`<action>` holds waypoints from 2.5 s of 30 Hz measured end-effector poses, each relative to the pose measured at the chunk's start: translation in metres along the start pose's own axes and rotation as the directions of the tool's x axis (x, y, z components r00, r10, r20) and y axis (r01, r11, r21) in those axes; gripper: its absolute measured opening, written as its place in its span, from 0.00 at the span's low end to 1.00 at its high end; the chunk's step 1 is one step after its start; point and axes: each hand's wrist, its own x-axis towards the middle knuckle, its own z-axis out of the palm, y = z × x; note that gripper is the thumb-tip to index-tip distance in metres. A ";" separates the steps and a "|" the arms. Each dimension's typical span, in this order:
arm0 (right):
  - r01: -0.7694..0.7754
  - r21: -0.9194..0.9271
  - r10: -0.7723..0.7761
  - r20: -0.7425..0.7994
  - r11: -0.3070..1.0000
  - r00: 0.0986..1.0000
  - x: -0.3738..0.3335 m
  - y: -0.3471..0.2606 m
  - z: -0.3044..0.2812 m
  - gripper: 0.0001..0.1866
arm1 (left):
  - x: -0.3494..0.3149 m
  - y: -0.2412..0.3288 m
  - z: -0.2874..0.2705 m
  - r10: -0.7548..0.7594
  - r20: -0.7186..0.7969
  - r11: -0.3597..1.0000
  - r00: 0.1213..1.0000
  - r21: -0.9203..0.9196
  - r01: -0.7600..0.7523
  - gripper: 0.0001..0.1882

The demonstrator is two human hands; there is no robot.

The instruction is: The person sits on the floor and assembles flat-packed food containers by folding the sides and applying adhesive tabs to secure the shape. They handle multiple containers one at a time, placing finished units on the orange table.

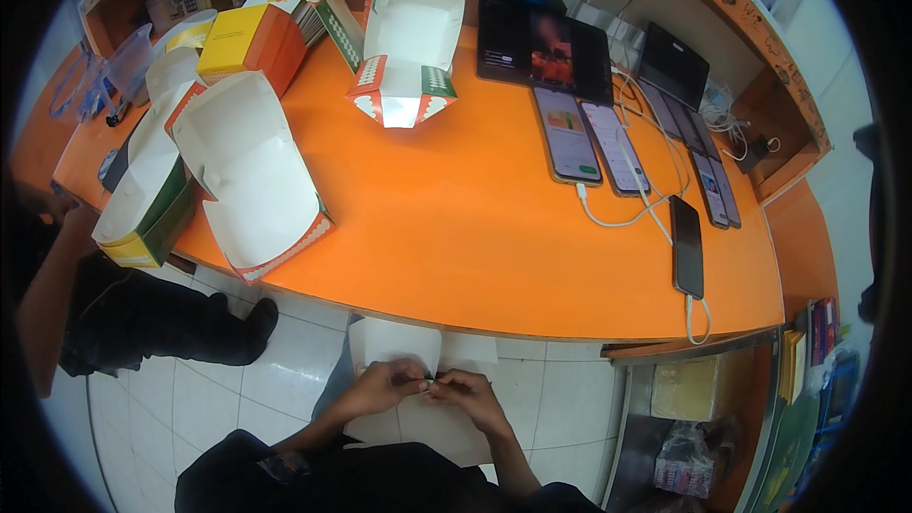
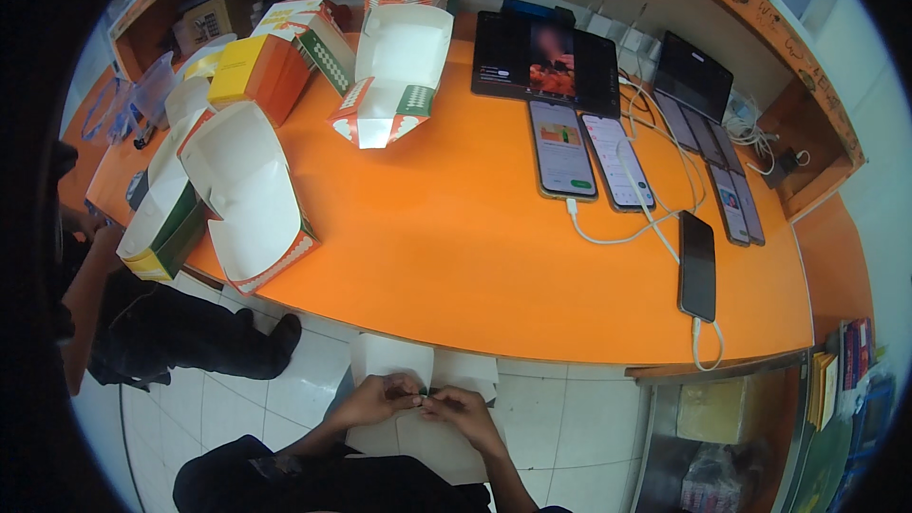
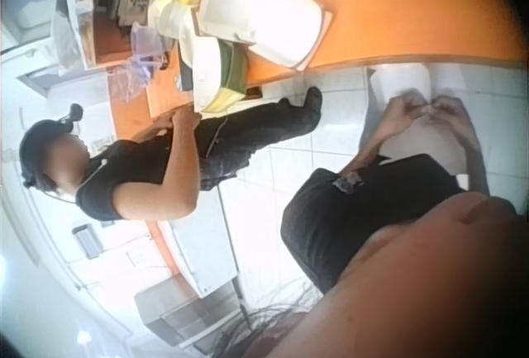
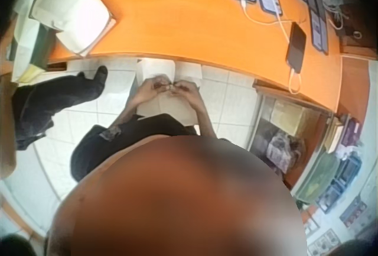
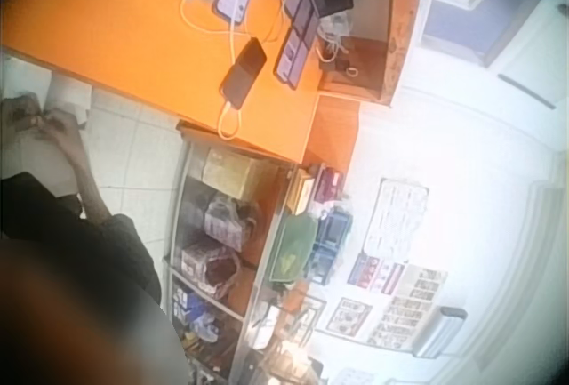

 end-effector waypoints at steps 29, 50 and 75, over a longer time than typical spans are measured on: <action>0.087 0.018 -0.083 -0.165 0.996 0.983 0.023 0.003 0.027 0.10 | -0.025 0.022 -0.005 0.127 -0.210 0.985 0.969 0.144 -0.098 0.09; 0.139 0.016 -0.137 -0.107 0.990 0.985 0.022 -0.006 0.028 0.05 | -0.019 0.019 -0.001 0.111 -0.258 0.986 0.960 -0.090 -0.138 0.05; 0.168 0.039 -0.162 -0.122 0.985 0.979 0.019 0.001 0.026 0.12 | -0.017 0.017 0.001 0.029 -0.232 0.980 0.972 -0.186 -0.074 0.08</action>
